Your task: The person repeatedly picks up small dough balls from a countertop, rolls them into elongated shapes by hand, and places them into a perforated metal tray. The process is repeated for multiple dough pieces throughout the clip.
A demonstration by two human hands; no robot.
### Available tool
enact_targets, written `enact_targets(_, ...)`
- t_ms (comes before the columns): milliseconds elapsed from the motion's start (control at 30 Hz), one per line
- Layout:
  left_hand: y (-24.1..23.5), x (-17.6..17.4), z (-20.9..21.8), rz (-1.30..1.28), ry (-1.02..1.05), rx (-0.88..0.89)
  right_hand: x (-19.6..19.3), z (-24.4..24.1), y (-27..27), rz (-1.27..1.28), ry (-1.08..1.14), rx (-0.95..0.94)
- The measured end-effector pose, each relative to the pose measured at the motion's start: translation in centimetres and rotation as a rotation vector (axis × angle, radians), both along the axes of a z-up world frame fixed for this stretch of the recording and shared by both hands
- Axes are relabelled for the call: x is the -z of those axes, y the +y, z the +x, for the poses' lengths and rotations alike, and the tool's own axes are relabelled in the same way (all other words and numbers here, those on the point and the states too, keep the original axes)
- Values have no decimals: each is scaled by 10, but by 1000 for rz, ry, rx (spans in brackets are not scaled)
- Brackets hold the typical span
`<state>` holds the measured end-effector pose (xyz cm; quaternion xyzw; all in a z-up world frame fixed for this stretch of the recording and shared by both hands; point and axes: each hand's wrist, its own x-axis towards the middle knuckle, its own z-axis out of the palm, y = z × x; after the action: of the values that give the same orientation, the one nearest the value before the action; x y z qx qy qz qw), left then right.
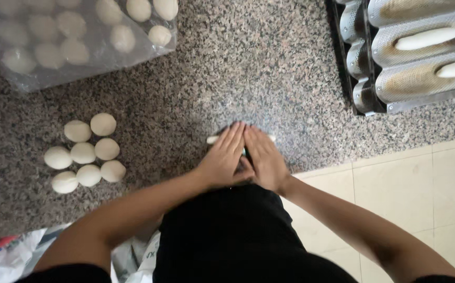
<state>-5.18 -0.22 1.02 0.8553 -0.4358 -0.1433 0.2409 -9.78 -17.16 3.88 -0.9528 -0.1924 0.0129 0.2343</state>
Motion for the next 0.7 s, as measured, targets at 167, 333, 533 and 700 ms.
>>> enact_targets(167, -43, 19, 85, 350, -346, -195, 39, 97, -23, -327, -30, 81)
enact_targets(333, -55, 20, 153, 326, -162, -287, 54, 155, -40, -344, 16, 180)
enact_targets(533, -22, 1, 45, 248, -88, -24, 27, 37, -19, -33, 63, 48)
enact_targets(700, 44, 0, -8, -73, 74, -147, 18, -44, -53, 155, 87, 103)
